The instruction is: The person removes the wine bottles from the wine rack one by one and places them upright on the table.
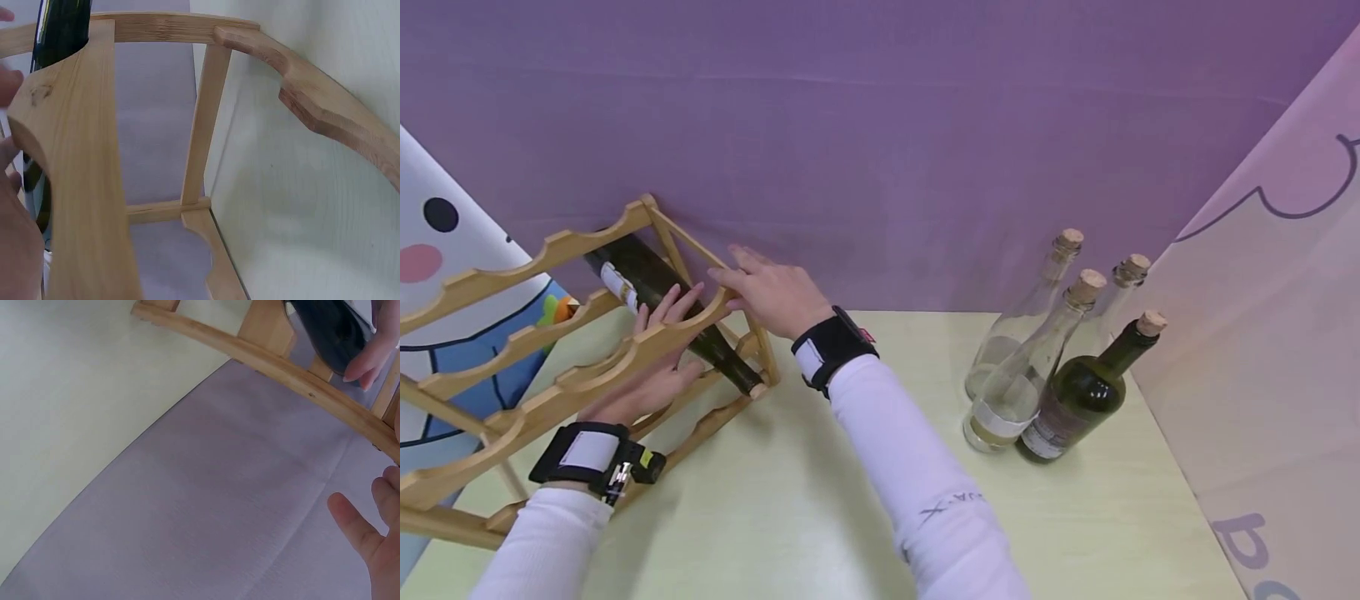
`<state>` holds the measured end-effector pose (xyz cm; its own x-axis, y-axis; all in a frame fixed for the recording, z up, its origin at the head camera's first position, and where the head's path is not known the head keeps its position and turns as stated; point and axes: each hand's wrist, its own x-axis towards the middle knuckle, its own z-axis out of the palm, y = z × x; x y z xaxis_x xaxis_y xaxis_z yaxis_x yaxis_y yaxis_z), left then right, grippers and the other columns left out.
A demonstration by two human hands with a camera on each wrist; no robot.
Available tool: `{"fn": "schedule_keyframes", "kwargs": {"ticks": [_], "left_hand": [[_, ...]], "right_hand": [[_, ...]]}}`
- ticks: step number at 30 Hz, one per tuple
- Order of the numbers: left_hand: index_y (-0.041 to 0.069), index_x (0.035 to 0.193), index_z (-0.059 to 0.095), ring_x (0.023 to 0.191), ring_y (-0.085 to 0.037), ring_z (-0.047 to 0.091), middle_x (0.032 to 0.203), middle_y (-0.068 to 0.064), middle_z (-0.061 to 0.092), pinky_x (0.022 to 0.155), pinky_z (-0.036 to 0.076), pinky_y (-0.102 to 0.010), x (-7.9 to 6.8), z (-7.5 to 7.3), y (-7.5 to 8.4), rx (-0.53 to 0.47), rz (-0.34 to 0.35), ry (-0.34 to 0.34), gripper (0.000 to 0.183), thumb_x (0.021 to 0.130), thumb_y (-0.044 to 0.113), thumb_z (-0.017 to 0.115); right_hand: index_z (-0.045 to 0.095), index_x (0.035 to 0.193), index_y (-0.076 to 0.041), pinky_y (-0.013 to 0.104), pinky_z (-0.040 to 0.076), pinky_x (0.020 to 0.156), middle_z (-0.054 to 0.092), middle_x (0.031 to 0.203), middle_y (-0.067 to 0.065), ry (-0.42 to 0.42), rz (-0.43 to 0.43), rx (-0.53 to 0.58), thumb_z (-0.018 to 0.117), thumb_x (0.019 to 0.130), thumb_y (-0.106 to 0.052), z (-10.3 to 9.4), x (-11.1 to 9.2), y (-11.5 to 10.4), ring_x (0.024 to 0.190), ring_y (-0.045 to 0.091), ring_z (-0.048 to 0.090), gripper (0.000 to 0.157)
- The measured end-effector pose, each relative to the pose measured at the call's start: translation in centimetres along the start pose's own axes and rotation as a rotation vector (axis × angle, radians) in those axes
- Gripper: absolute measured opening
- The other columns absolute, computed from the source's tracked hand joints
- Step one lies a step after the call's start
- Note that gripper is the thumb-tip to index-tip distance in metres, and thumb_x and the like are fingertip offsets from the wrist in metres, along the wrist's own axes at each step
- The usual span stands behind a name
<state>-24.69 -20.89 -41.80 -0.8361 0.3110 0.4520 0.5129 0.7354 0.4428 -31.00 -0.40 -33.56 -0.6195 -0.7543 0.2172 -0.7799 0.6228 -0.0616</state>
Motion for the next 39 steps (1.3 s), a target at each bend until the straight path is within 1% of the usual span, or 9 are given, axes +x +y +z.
{"fn": "schedule_keyframes", "kwargs": {"ticks": [3,6,10,13,17,21,28,33,39], "left_hand": [[-0.003,0.137,0.049,0.142,-0.047,0.011,0.155,-0.027,0.024,0.107,0.001,-0.078,0.3,-0.4,0.1,0.075,-0.024,-0.046,0.069,0.069,-0.007,0.056],[-0.002,0.134,0.052,0.141,-0.05,0.014,0.153,-0.031,0.026,0.106,0.004,-0.079,0.7,-1.0,0.3,0.158,-0.033,-0.052,0.069,0.066,-0.012,0.056],[0.001,0.129,0.054,0.138,-0.053,0.017,0.15,-0.035,0.028,0.105,0.008,-0.081,1.1,-1.6,0.5,0.264,-0.032,-0.021,0.065,0.066,-0.016,0.058],[-0.001,0.124,0.057,0.137,-0.055,0.017,0.148,-0.037,0.029,0.105,0.01,-0.081,1.0,-1.6,0.4,0.302,-0.023,0.003,0.06,0.066,-0.018,0.059],[-0.004,0.113,0.061,0.136,-0.055,0.021,0.145,-0.037,0.034,0.103,0.015,-0.082,1.0,-1.1,-0.2,0.336,0.029,0.044,0.048,0.067,-0.018,0.063],[-0.003,0.107,0.061,0.135,-0.054,0.026,0.141,-0.036,0.04,0.1,0.02,-0.083,1.3,-0.9,-0.7,0.367,0.088,0.069,0.044,0.066,-0.018,0.065],[0.001,0.11,0.061,0.135,-0.051,0.029,0.137,-0.032,0.046,0.1,0.022,-0.082,1.7,-0.3,-1.1,0.397,0.1,0.069,0.047,0.068,-0.017,0.064],[0.0,0.109,0.064,0.135,-0.047,0.032,0.134,-0.029,0.051,0.101,0.024,-0.08,1.8,-0.2,-1.5,0.421,0.133,0.095,0.05,0.063,-0.018,0.063],[-0.002,0.109,0.063,0.134,-0.046,0.033,0.128,-0.029,0.054,0.106,0.022,-0.075,1.9,0.3,-2.8,0.443,0.153,0.071,0.046,0.066,-0.017,0.065]], "right_hand": [[0.046,0.145,-0.024,0.029,0.059,0.063,0.035,0.157,0.013,-0.007,-0.004,0.003,0.056,0.096,-0.035,0.1,0.0,-0.1,0.131,0.023,0.049,0.051],[0.045,0.146,-0.024,0.027,0.058,0.06,0.034,0.157,0.014,-0.011,-0.011,0.006,0.058,0.094,-0.036,0.1,0.1,-0.1,0.132,0.023,0.049,0.054],[0.045,0.146,-0.023,0.028,0.058,0.062,0.034,0.157,0.014,-0.017,-0.009,0.008,0.059,0.093,-0.038,0.1,0.1,0.0,0.13,0.023,0.051,0.056],[0.045,0.146,-0.023,0.032,0.061,0.074,0.033,0.158,0.015,-0.047,0.014,0.024,0.058,0.093,-0.041,0.1,0.2,-0.2,0.129,0.024,0.051,0.058],[0.047,0.144,-0.019,0.036,0.059,0.086,0.052,0.144,0.014,-0.102,0.049,0.067,0.058,0.093,-0.041,0.1,0.3,-0.5,0.114,0.022,0.062,0.057],[0.048,0.138,-0.012,0.034,0.058,0.08,0.064,0.119,0.01,-0.142,0.06,0.135,0.058,0.093,-0.04,0.2,0.5,-0.7,0.094,0.018,0.061,0.054],[0.049,0.122,-0.01,0.032,0.054,0.073,0.059,0.1,0.008,-0.158,0.083,0.203,0.057,0.091,-0.043,0.4,0.6,-0.6,0.083,0.018,0.056,0.046],[0.048,0.12,-0.01,0.032,0.052,0.071,0.057,0.099,0.007,-0.17,0.105,0.219,0.057,0.091,-0.042,0.4,0.7,-0.8,0.082,0.019,0.055,0.044],[0.047,0.117,-0.01,0.031,0.048,0.067,0.054,0.096,0.007,-0.171,0.109,0.227,0.056,0.092,-0.041,0.2,0.6,-0.9,0.081,0.02,0.053,0.041]]}}
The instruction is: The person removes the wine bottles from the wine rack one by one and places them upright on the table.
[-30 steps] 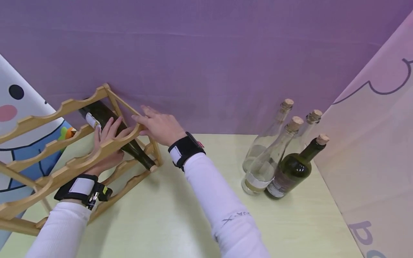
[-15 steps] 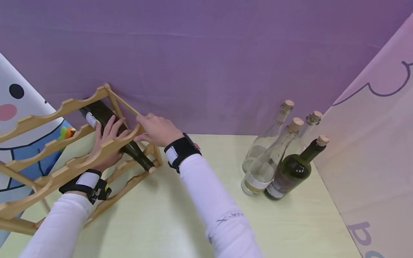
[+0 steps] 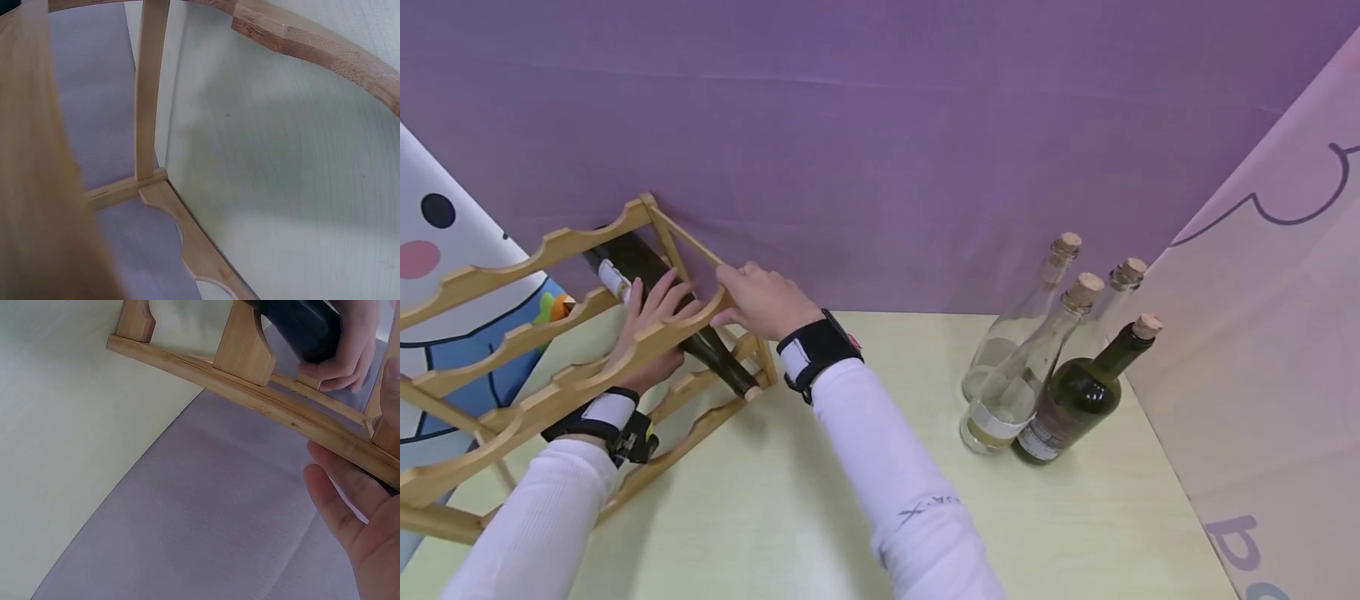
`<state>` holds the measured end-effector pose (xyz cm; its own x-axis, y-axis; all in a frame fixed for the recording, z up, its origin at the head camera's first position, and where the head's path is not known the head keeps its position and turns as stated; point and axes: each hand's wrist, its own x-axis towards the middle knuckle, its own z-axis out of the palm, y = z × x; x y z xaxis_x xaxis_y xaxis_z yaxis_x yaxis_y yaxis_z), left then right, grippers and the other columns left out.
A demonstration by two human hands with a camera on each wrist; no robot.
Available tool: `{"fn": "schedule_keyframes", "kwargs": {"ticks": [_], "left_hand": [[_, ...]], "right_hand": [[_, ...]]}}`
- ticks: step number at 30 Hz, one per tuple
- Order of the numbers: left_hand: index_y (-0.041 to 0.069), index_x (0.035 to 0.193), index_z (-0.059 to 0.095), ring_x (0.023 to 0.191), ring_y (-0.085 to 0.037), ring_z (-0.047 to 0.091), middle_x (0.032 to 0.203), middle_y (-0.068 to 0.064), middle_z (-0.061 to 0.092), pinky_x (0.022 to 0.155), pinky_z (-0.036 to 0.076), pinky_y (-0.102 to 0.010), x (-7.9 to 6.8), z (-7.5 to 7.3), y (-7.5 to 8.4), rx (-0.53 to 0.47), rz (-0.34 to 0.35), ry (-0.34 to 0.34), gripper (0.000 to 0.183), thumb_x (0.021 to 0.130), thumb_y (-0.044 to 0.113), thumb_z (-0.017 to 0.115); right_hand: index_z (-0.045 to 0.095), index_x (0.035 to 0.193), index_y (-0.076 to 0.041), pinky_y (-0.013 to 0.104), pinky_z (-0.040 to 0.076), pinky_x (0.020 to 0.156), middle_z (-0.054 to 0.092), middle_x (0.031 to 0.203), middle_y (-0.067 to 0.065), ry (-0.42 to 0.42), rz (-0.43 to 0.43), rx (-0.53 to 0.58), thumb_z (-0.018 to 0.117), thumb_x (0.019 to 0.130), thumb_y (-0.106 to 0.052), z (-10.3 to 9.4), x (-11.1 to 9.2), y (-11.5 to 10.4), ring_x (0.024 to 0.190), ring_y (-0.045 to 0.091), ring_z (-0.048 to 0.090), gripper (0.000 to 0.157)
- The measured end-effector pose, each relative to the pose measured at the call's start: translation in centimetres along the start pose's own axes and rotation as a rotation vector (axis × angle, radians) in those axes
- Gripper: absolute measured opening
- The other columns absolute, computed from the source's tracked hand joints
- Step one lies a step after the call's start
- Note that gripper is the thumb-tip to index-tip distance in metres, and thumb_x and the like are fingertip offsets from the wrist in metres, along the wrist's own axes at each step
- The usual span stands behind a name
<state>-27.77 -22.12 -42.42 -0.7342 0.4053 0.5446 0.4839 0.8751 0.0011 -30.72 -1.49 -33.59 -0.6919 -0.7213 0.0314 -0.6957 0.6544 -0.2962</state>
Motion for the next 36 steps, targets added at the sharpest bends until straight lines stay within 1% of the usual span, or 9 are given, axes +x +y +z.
{"fn": "schedule_keyframes", "kwargs": {"ticks": [4,8,12,15,19,23,27,33,36], "left_hand": [[0.0,0.109,0.063,0.13,-0.046,0.036,0.124,-0.028,0.054,0.108,0.022,-0.074,0.0,0.2,-0.1,0.026,0.007,-0.01,0.044,0.068,-0.015,0.064],[-0.002,0.108,0.065,0.127,-0.045,0.043,0.118,-0.028,0.059,0.108,0.026,-0.071,0.2,-1.0,0.7,0.053,0.059,0.008,0.048,0.062,-0.013,0.069],[-0.001,0.111,0.066,0.128,-0.043,0.045,0.117,-0.025,0.063,0.109,0.027,-0.069,0.4,-2.3,1.5,0.065,0.083,-0.034,0.054,0.059,-0.008,0.073],[0.0,0.115,0.065,0.129,-0.042,0.043,0.118,-0.023,0.063,0.11,0.026,-0.069,0.4,-2.5,1.7,0.054,0.078,-0.073,0.059,0.057,-0.006,0.076],[0.0,0.112,0.066,0.124,-0.043,0.046,0.115,-0.023,0.064,0.107,0.026,-0.072,0.2,-2.3,1.4,-0.008,0.094,-0.03,0.057,0.056,-0.009,0.075],[-0.002,0.106,0.066,0.121,-0.044,0.047,0.111,-0.024,0.063,0.106,0.023,-0.074,0.0,-2.0,1.0,-0.08,0.101,0.039,0.048,0.059,-0.012,0.068],[-0.003,0.104,0.065,0.119,-0.046,0.048,0.109,-0.025,0.064,0.104,0.024,-0.076,0.0,-2.4,1.1,-0.122,0.106,0.085,0.046,0.059,-0.014,0.063],[-0.002,0.107,0.066,0.119,-0.045,0.049,0.111,-0.024,0.064,0.104,0.027,-0.075,0.2,-2.3,1.6,-0.149,0.105,0.102,0.052,0.055,-0.006,0.074],[-0.001,0.107,0.066,0.119,-0.045,0.049,0.111,-0.024,0.064,0.104,0.027,-0.075,0.1,-2.0,1.8,-0.149,0.099,0.115,0.053,0.055,-0.003,0.075]], "right_hand": [[0.048,0.116,-0.01,0.031,0.049,0.068,0.055,0.095,0.006,0.007,0.0,-0.01,0.056,0.091,-0.041,0.1,0.0,0.0,0.081,0.019,0.053,0.041],[0.048,0.116,-0.01,0.033,0.05,0.068,0.056,0.096,0.007,0.012,0.007,-0.032,0.056,0.091,-0.042,0.2,0.0,-0.1,0.082,0.02,0.054,0.042],[0.047,0.115,-0.011,0.033,0.05,0.066,0.055,0.095,0.006,0.014,0.014,-0.041,0.056,0.091,-0.043,0.2,0.1,-0.2,0.082,0.02,0.054,0.041],[0.046,0.114,-0.012,0.033,0.049,0.065,0.054,0.095,0.006,0.013,0.021,-0.044,0.055,0.091,-0.044,0.3,0.1,-0.2,0.082,0.02,0.054,0.041],[0.046,0.114,-0.013,0.032,0.049,0.065,0.054,0.097,0.006,0.006,0.032,-0.052,0.054,0.091,-0.046,0.4,0.2,-0.2,0.083,0.019,0.054,0.041],[0.046,0.115,-0.014,0.031,0.049,0.065,0.054,0.099,0.005,-0.009,0.038,-0.048,0.053,0.092,-0.047,0.4,0.3,-0.3,0.083,0.018,0.054,0.041],[0.045,0.116,-0.015,0.031,0.048,0.063,0.054,0.099,0.005,-0.021,0.047,-0.048,0.052,0.092,-0.047,0.3,0.3,-0.5,0.082,0.019,0.055,0.041],[0.045,0.117,-0.016,0.033,0.05,0.064,0.055,0.102,0.005,-0.03,0.08,-0.057,0.053,0.092,-0.047,0.1,0.2,-0.4,0.081,0.019,0.056,0.041],[0.045,0.117,-0.016,0.034,0.051,0.064,0.055,0.102,0.005,-0.033,0.088,-0.051,0.053,0.092,-0.047,0.1,0.2,-0.4,0.081,0.02,0.056,0.041]]}}
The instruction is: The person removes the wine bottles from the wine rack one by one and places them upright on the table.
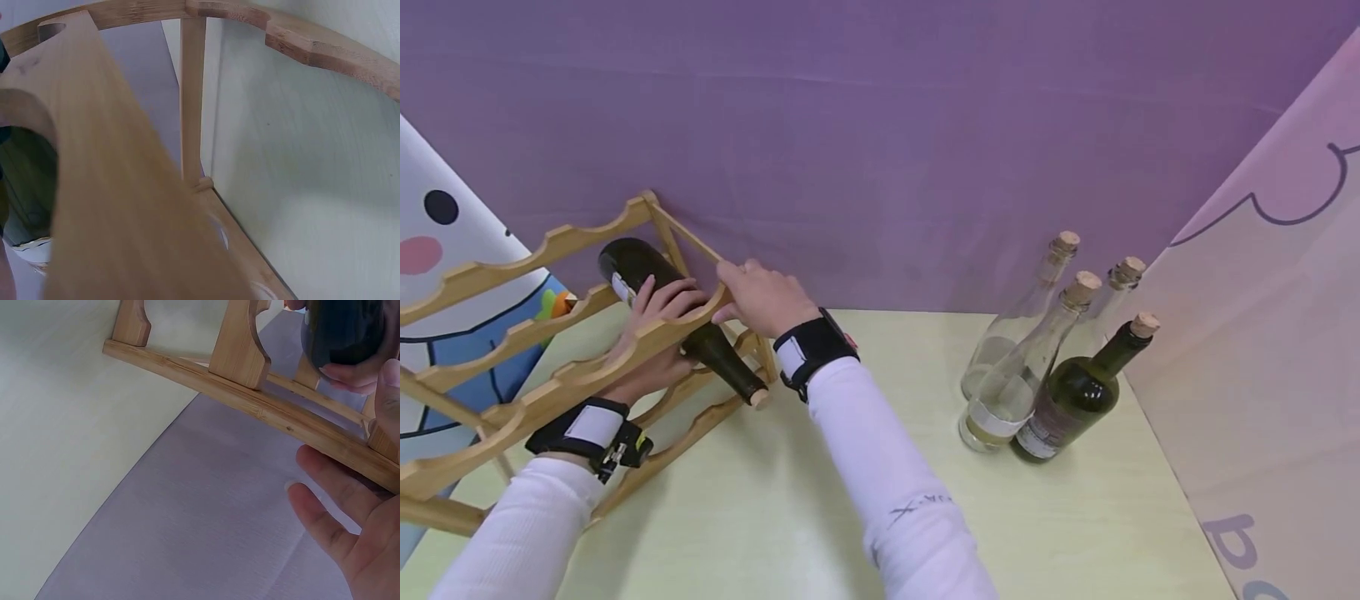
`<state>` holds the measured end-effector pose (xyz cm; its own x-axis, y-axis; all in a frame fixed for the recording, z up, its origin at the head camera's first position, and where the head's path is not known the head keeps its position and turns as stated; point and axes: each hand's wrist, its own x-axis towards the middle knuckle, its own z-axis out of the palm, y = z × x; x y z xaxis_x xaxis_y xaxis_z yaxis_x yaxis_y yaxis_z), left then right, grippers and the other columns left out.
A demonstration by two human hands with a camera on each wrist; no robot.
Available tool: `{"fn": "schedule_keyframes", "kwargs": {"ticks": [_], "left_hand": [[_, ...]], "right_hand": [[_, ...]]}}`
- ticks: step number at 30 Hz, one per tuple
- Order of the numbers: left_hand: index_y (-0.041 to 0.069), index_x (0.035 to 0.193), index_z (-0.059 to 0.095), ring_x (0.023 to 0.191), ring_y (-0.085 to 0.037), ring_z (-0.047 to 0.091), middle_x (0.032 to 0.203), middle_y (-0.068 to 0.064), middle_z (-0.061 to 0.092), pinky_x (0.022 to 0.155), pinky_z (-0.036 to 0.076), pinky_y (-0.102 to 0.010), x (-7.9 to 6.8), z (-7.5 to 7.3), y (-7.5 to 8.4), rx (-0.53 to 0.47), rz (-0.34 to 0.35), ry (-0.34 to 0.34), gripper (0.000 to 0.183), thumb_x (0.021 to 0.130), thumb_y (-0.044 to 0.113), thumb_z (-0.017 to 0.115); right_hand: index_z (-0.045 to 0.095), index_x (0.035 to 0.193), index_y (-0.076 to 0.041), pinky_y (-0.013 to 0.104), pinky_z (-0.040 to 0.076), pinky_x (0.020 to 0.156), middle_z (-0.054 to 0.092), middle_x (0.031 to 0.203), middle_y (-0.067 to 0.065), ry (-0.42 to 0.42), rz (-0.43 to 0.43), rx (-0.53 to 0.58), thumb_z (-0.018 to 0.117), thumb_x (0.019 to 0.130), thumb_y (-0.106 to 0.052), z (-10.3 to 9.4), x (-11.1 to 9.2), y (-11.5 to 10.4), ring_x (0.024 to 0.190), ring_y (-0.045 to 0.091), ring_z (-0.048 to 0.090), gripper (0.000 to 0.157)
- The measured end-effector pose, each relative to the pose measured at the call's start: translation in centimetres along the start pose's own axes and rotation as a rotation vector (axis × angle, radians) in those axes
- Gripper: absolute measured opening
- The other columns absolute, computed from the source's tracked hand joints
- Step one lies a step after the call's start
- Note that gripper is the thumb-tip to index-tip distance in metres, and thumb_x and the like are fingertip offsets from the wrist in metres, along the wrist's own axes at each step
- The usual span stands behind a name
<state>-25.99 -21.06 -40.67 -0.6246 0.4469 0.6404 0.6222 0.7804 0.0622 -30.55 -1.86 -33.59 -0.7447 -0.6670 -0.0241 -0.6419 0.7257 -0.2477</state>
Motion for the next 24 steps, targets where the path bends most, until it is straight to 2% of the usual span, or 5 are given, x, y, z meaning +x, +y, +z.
{"fn": "schedule_keyframes", "kwargs": {"ticks": [7,15,24], "left_hand": [[-0.004,0.111,0.064,0.122,-0.047,0.045,0.117,-0.026,0.06,0.104,0.024,-0.076,-0.66,0.54,0.1,-0.03,-0.004,0.013,0.058,0.053,-0.008,0.067],[-0.001,0.115,0.064,0.127,-0.048,0.04,0.121,-0.026,0.056,0.104,0.017,-0.079,-0.89,0.81,0.08,-0.074,0.003,0.033,0.064,0.053,-0.003,0.079],[0.0,0.116,0.063,0.128,-0.046,0.037,0.122,-0.025,0.055,0.106,0.014,-0.077,-0.66,1.01,0.33,-0.092,-0.038,-0.004,0.069,0.052,0.001,0.087]], "right_hand": [[0.046,0.119,-0.017,0.035,0.053,0.067,0.055,0.102,0.005,-0.001,0.009,0.004,0.053,0.092,-0.047,0.08,-0.12,-0.01,0.083,0.019,0.056,0.042],[0.045,0.119,-0.017,0.036,0.054,0.068,0.055,0.104,0.005,-0.001,0.002,0.013,0.053,0.092,-0.047,-0.03,-0.07,-0.04,0.084,0.018,0.055,0.042],[0.044,0.117,-0.017,0.033,0.051,0.064,0.053,0.101,0.004,0.007,-0.005,0.006,0.051,0.092,-0.048,0.0,-0.11,0.04,0.08,0.019,0.056,0.041]]}}
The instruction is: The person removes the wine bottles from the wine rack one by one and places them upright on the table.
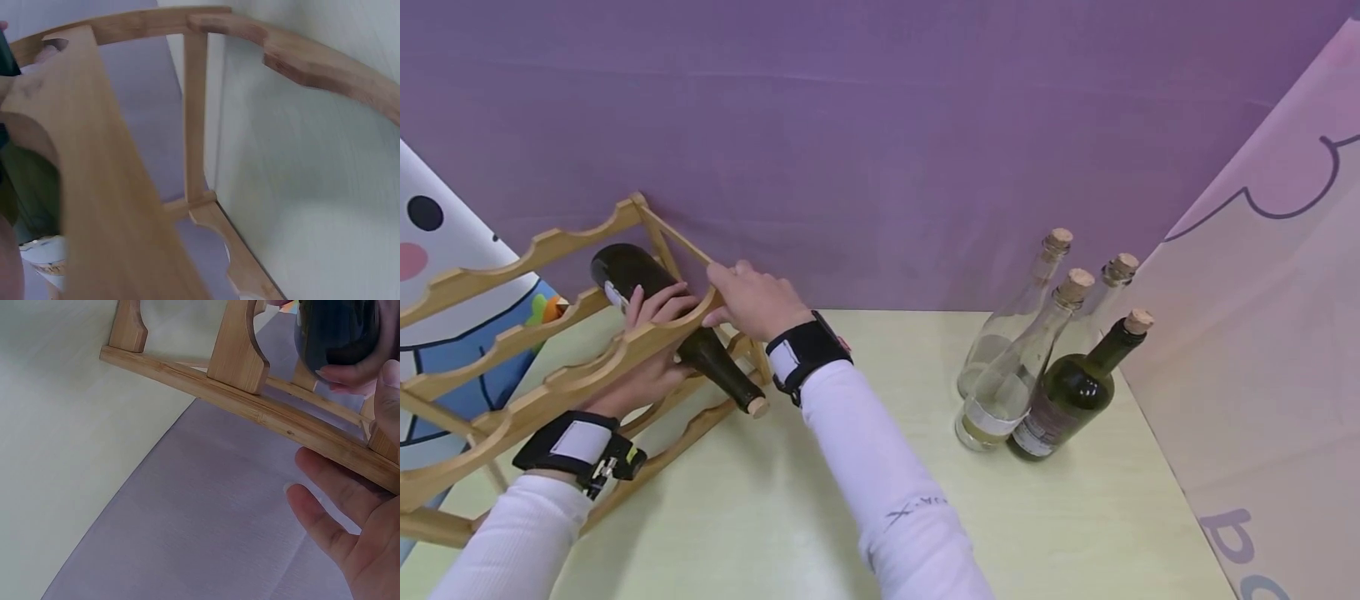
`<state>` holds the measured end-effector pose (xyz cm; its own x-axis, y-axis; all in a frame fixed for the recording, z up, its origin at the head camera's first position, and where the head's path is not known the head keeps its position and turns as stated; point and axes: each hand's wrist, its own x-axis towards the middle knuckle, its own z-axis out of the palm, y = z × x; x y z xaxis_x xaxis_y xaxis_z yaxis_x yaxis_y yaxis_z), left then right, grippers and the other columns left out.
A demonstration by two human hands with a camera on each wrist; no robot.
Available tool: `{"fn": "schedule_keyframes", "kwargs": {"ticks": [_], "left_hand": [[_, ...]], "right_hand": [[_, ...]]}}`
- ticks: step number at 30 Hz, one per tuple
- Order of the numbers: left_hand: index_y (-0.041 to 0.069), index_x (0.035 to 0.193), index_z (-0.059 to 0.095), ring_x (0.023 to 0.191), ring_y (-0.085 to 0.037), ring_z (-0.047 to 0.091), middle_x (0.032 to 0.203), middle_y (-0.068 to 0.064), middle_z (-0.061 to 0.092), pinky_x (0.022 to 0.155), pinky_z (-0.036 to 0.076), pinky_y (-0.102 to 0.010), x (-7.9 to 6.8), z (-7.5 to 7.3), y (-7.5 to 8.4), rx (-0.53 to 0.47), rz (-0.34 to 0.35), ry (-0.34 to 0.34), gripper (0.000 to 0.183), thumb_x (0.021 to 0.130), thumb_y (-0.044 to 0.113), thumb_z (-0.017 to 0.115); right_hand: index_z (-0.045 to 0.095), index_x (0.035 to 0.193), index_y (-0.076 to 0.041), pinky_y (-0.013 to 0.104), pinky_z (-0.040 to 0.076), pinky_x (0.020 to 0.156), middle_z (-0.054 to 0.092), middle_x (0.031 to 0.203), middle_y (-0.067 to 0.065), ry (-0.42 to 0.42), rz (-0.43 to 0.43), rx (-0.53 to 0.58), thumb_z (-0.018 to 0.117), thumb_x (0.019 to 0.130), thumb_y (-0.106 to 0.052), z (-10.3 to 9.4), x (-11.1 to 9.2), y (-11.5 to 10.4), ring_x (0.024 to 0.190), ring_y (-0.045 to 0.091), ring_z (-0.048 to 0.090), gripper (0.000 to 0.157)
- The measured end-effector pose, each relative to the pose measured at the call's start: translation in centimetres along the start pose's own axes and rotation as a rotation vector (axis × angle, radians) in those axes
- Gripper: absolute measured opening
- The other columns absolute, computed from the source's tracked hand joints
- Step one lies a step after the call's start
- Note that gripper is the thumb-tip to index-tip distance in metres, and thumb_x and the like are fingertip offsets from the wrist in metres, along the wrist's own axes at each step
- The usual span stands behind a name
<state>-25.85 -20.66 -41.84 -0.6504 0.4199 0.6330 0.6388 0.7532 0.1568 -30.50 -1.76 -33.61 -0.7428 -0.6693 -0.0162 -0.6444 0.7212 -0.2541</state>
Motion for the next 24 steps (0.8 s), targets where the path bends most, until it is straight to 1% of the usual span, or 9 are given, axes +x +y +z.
{"fn": "schedule_keyframes", "kwargs": {"ticks": [4,7,11,14,17,19,21,24], "left_hand": [[0.001,0.112,0.065,0.126,-0.044,0.04,0.118,-0.025,0.059,0.105,0.017,-0.077,0.2,0.3,0.3,0.052,-0.013,-0.012,0.061,0.055,0.003,0.086],[0.001,0.109,0.065,0.126,-0.044,0.041,0.115,-0.025,0.06,0.103,0.017,-0.078,0.3,0.5,0.5,0.087,-0.004,-0.01,0.056,0.056,0.003,0.084],[0.001,0.109,0.066,0.125,-0.045,0.041,0.116,-0.026,0.059,0.102,0.017,-0.079,0.2,0.6,0.5,0.099,0.019,-0.014,0.052,0.058,0.001,0.079],[0.004,0.114,0.065,0.122,-0.045,0.044,0.12,-0.025,0.061,0.102,0.019,-0.077,-0.1,0.7,0.5,0.077,0.024,-0.046,0.055,0.06,0.003,0.076],[0.006,0.12,0.061,0.113,-0.043,0.049,0.116,-0.021,0.065,0.104,0.025,-0.07,-0.6,1.0,0.4,0.012,-0.017,-0.05,0.06,0.062,0.006,0.076],[0.004,0.122,0.058,0.111,-0.042,0.049,0.116,-0.02,0.064,0.106,0.023,-0.069,-0.8,1.1,0.4,-0.054,-0.028,-0.073,0.061,0.064,0.002,0.073],[0.003,0.121,0.057,0.113,-0.041,0.048,0.118,-0.02,0.061,0.108,0.023,-0.069,-0.8,1.2,0.6,-0.054,-0.01,-0.105,0.059,0.064,-0.003,0.069],[0.003,0.12,0.056,0.125,-0.04,0.043,0.132,-0.022,0.054,0.107,0.019,-0.075,-0.8,1.5,1.1,-0.026,0.05,-0.19,0.06,0.062,-0.011,0.061]], "right_hand": [[0.044,0.116,-0.017,0.032,0.05,0.062,0.051,0.1,0.004,-0.001,-0.004,0.005,0.051,0.092,-0.048,0.0,-0.1,-0.1,0.079,0.02,0.056,0.04],[0.044,0.116,-0.016,0.032,0.049,0.062,0.05,0.099,0.004,0.0,-0.005,0.004,0.05,0.092,-0.047,-0.1,-0.1,-0.1,0.079,0.02,0.055,0.04],[0.044,0.116,-0.017,0.032,0.049,0.062,0.05,0.1,0.004,-0.002,0.0,0.0,0.05,0.092,-0.048,-0.1,-0.1,-0.1,0.078,0.02,0.055,0.04],[0.044,0.116,-0.017,0.033,0.052,0.064,0.05,0.101,0.003,-0.003,0.005,0.0,0.05,0.091,-0.049,0.0,-0.1,0.0,0.078,0.019,0.056,0.04],[0.044,0.116,-0.018,0.035,0.052,0.066,0.051,0.102,0.003,0.004,0.0,0.0,0.05,0.09,-0.05,0.1,0.0,-0.1,0.08,0.019,0.056,0.041],[0.044,0.116,-0.018,0.034,0.052,0.065,0.051,0.102,0.003,0.012,-0.004,0.006,0.051,0.09,-0.049,0.2,0.0,0.0,0.079,0.02,0.056,0.041],[0.044,0.116,-0.017,0.033,0.05,0.063,0.051,0.101,0.004,0.019,-0.004,0.01,0.052,0.091,-0.048,0.3,0.0,0.0,0.079,0.02,0.056,0.04],[0.044,0.115,-0.017,0.031,0.047,0.061,0.05,0.099,0.003,0.023,0.003,0.018,0.053,0.091,-0.047,0.3,0.0,0.1,0.078,0.02,0.055,0.039]]}}
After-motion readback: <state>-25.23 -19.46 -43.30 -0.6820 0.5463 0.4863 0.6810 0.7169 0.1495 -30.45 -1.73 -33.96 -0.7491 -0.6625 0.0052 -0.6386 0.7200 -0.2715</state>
